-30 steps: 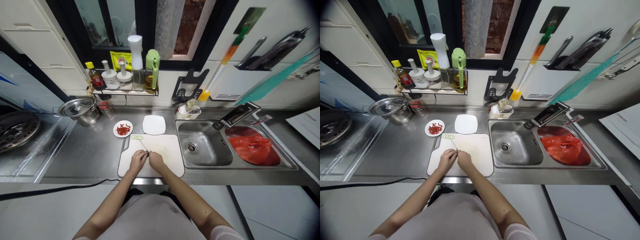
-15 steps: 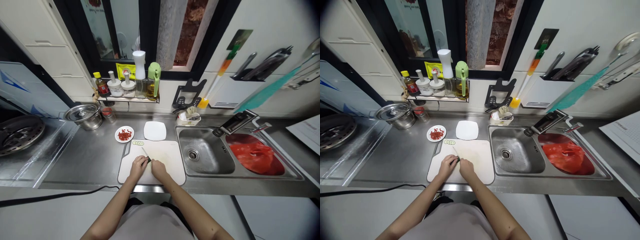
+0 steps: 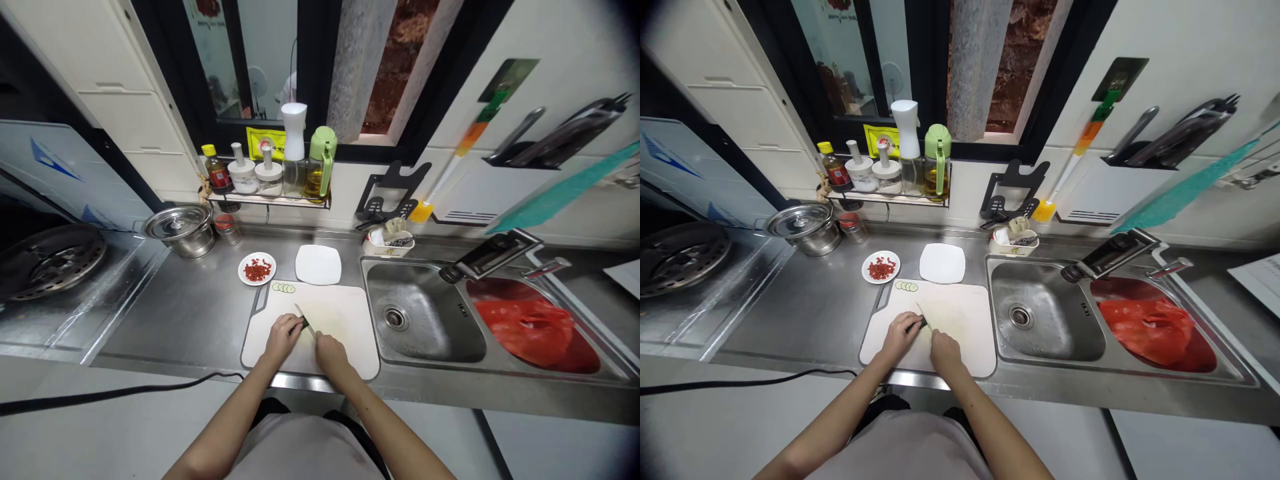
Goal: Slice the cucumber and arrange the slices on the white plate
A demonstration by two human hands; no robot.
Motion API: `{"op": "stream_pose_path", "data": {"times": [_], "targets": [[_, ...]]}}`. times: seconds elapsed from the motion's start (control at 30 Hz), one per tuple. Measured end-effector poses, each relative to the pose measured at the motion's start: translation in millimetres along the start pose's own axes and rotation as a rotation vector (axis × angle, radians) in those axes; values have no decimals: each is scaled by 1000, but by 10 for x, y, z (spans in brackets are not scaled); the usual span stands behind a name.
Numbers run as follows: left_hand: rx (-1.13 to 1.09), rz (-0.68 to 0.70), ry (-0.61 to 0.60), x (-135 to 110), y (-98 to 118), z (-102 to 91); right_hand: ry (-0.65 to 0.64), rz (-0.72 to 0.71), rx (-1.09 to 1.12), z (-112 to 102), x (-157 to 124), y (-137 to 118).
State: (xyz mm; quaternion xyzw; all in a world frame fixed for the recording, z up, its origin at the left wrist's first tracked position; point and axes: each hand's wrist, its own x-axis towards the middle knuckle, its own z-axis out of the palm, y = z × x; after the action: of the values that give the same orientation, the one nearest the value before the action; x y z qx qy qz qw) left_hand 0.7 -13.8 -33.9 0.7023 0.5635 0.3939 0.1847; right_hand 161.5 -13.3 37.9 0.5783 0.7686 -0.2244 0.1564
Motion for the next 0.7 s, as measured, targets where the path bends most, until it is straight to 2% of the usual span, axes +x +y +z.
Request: {"op": "stream_pose_path", "data": {"times": [0.7], "targets": [[20, 16, -3, 0, 8, -28, 43, -47, 76, -130, 311, -192]]}}
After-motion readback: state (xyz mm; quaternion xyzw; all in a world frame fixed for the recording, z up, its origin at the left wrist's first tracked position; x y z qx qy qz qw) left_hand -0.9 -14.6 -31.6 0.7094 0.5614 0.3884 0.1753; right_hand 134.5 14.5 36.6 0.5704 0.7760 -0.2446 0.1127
